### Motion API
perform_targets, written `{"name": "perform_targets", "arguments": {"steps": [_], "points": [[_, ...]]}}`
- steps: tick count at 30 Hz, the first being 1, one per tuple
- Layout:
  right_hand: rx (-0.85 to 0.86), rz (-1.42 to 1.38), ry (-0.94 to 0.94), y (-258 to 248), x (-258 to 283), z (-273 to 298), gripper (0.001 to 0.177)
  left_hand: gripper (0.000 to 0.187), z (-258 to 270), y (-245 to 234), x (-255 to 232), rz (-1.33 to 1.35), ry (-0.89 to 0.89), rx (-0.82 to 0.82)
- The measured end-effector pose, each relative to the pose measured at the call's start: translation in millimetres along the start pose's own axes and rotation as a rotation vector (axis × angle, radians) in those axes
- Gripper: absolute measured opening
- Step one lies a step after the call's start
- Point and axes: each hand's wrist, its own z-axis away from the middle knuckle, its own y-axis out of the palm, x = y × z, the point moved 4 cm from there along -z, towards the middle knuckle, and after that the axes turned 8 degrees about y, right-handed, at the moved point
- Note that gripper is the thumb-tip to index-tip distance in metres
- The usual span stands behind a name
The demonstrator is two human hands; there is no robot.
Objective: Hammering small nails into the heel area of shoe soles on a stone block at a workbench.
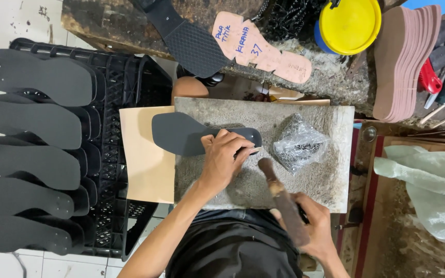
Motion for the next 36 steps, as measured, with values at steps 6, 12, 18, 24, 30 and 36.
{"name": "perform_targets", "arguments": {"steps": [6, 12, 18, 24, 30, 36], "points": [[-0.036, 0.072, -0.021, 0, 22, -8, 0.033, 0.026, -2, -3, -2, 0.1, -0.06, 0.022], [-0.118, 0.235, -0.024, 11, -16, 3, 0.033, 0.017, -3, -9, -4, 0.119, 0.009, -0.004], [-0.042, 0.047, 0.11, 7, 15, -18, 0.039, 0.014, -6, -4, -1, 0.125, -0.033, 0.131], [-0.191, -0.028, -0.049, 12, -14, -3, 0.026, 0.017, -7, -8, -4, 0.078, -0.025, 0.03], [-0.106, 0.051, 0.075, 10, -11, -10, 0.026, 0.008, -6, -9, -1, 0.065, -0.11, 0.178], [-0.078, -0.052, 0.276, -10, 8, -3, 0.023, 0.041, -5, -34, 0, -0.178, 0.106, 0.124]]}}
